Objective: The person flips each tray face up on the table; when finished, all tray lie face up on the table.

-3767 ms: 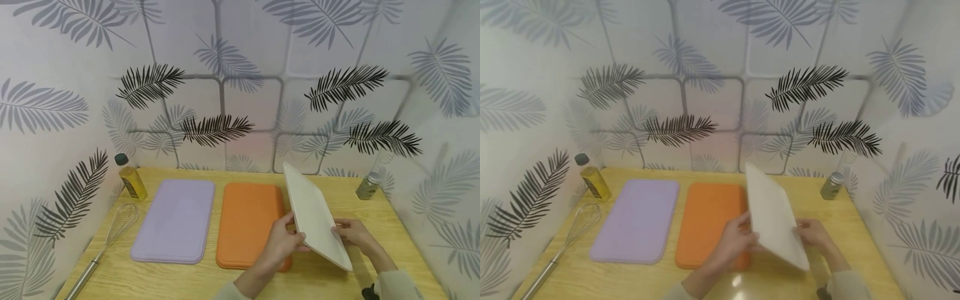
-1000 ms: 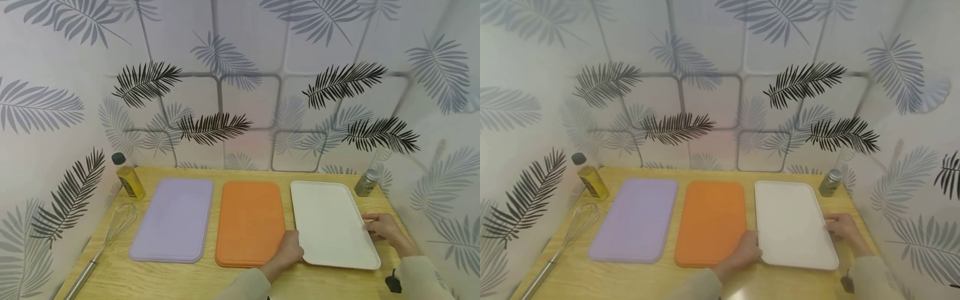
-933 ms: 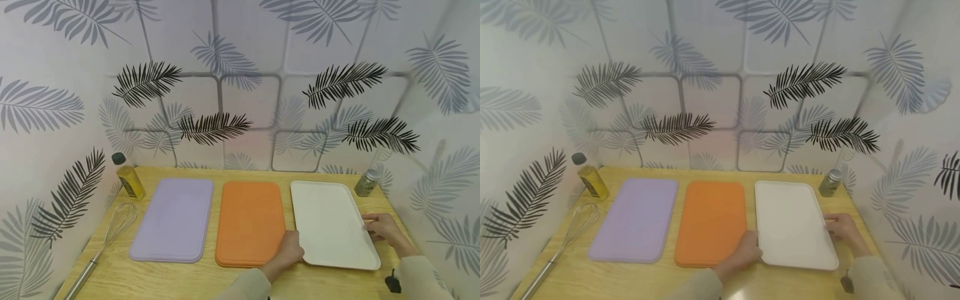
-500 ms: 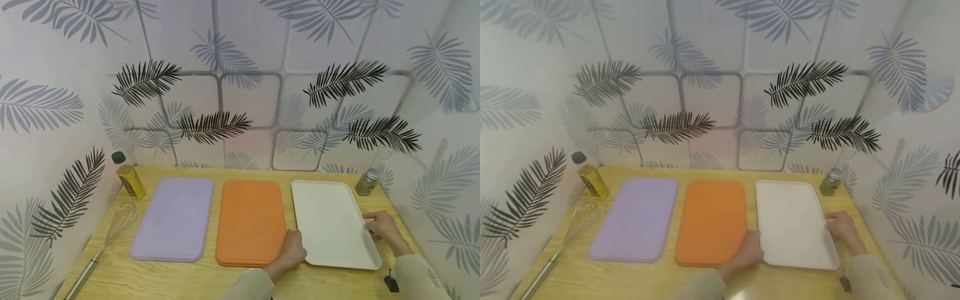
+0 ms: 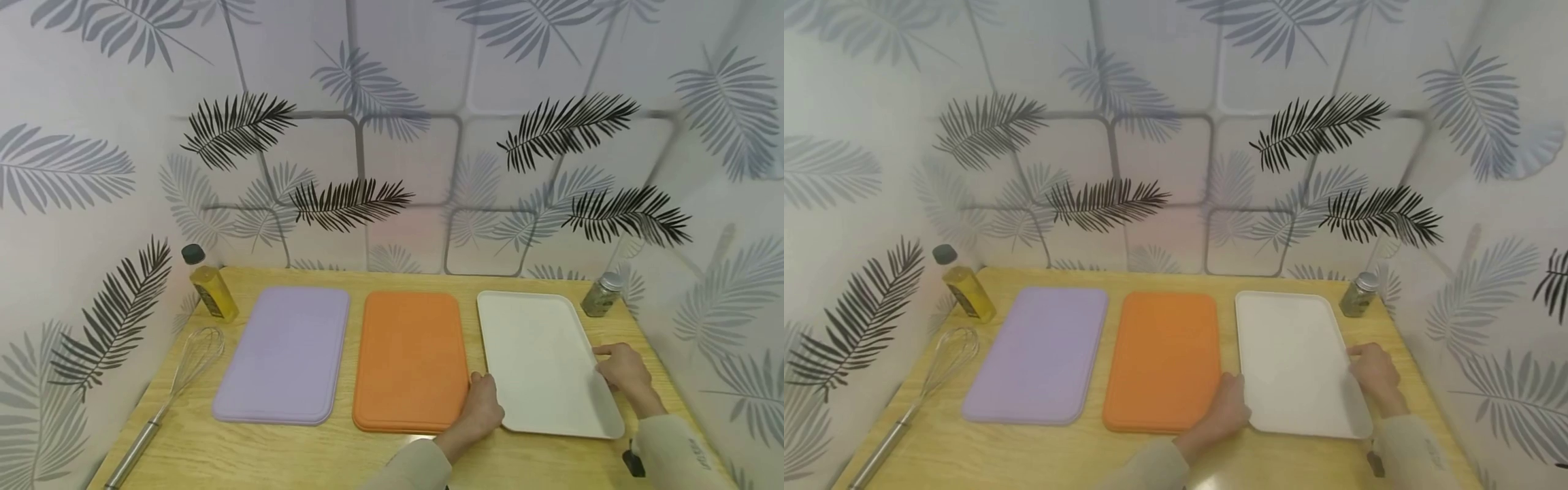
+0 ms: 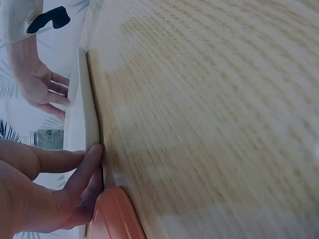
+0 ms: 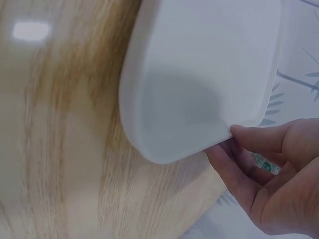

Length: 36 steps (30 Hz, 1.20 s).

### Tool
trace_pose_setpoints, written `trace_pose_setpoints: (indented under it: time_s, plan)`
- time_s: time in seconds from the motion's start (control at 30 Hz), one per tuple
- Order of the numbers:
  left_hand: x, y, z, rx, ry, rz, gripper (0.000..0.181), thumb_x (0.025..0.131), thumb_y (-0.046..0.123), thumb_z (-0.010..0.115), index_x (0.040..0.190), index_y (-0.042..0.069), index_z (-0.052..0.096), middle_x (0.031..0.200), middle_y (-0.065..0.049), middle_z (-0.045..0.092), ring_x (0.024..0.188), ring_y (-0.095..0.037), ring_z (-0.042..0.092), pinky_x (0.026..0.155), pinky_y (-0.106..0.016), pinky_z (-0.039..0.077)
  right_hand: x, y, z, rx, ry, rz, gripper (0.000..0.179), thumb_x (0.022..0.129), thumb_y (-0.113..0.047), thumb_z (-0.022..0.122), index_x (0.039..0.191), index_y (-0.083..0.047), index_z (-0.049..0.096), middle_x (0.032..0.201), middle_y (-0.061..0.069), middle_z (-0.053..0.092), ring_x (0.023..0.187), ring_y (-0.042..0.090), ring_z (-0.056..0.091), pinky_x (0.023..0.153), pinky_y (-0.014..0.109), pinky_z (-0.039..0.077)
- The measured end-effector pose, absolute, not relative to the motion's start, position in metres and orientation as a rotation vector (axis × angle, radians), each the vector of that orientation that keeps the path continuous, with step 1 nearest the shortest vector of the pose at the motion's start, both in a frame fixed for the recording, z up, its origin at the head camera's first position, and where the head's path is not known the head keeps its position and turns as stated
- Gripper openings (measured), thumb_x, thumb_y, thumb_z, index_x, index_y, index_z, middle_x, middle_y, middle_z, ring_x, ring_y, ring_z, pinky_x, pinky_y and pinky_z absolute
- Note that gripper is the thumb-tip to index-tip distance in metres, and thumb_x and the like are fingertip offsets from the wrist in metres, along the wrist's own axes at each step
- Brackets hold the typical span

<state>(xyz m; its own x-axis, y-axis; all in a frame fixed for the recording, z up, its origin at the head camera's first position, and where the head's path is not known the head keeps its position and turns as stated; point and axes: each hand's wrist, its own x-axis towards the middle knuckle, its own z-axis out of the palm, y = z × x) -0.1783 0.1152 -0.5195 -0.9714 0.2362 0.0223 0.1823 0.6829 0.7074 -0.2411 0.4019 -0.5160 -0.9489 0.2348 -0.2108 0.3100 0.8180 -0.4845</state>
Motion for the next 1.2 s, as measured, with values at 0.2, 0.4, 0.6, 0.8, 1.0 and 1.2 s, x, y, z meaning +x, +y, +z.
trace_pose_setpoints:
  time_s: [0.2, 0.4, 0.6, 0.8, 1.0, 1.2]
  plan:
    - [-0.179, 0.117, -0.527, 0.366, 2.815, 1.203, 0.024, 0.065, -0.013, 0.067, 0.084, -0.002, 0.057, 0.085, -0.006, 0.044, 0.065, -0.014, 0.047, 0.061, -0.020, 0.048, -0.239, 0.399, -0.514, 0.446, 2.872, -0.772, 0.048, 0.081, -0.001, 0.050, 0.128, 0.006, 0.056, 0.080, 0.018, 0.064, 0.047, 0.019, 0.052, 0.044, 0.032, 0.045]
    - [-0.185, 0.114, -0.534, 0.366, 2.741, 1.233, 0.028, 0.069, -0.009, 0.066, 0.096, -0.006, 0.061, 0.089, -0.007, 0.048, 0.069, -0.012, 0.046, 0.062, -0.021, 0.046, -0.239, 0.398, -0.513, 0.417, 2.893, -0.710, 0.047, 0.085, -0.008, 0.046, 0.129, 0.007, 0.054, 0.099, 0.029, 0.064, 0.068, 0.035, 0.061, 0.052, 0.043, 0.047]
    - [-0.196, 0.085, -0.525, 0.459, 2.718, 1.363, 0.038, 0.075, -0.001, 0.066, 0.112, -0.009, 0.062, 0.092, -0.013, 0.059, 0.082, -0.019, 0.053, 0.069, -0.024, 0.047, -0.237, 0.385, -0.510, 0.413, 3.018, -0.663, 0.042, 0.090, -0.013, 0.046, 0.125, 0.008, 0.055, 0.120, 0.032, 0.057, 0.096, 0.052, 0.058, 0.063, 0.059, 0.048]
    - [-0.215, 0.031, -0.511, 0.385, 2.777, 1.463, 0.038, 0.085, 0.003, 0.065, 0.121, -0.008, 0.059, 0.103, -0.017, 0.060, 0.087, -0.026, 0.059, 0.073, -0.033, 0.052, -0.233, 0.358, -0.506, 0.333, 3.111, -0.766, 0.043, 0.091, -0.011, 0.044, 0.127, 0.009, 0.053, 0.115, 0.033, 0.059, 0.088, 0.046, 0.060, 0.057, 0.052, 0.048]
    - [-0.226, -0.021, -0.514, 0.336, 2.858, 1.382, 0.047, 0.093, 0.015, 0.064, 0.133, -0.006, 0.051, 0.124, -0.023, 0.053, 0.111, -0.038, 0.054, 0.088, -0.046, 0.051, -0.231, 0.330, -0.509, 0.235, 3.203, -0.828, 0.042, 0.091, -0.009, 0.044, 0.129, 0.009, 0.051, 0.116, 0.035, 0.056, 0.080, 0.043, 0.060, 0.056, 0.050, 0.048]
    - [-0.228, -0.059, -0.524, 0.318, 2.991, 1.123, 0.063, 0.091, 0.030, 0.068, 0.139, -0.003, 0.045, 0.140, -0.026, 0.043, 0.128, -0.043, 0.040, 0.096, -0.053, 0.046, -0.234, 0.298, -0.510, 0.198, 3.140, -0.868, 0.045, 0.094, -0.007, 0.041, 0.137, 0.006, 0.045, 0.126, 0.036, 0.051, 0.070, 0.032, 0.055, 0.053, 0.043, 0.046]
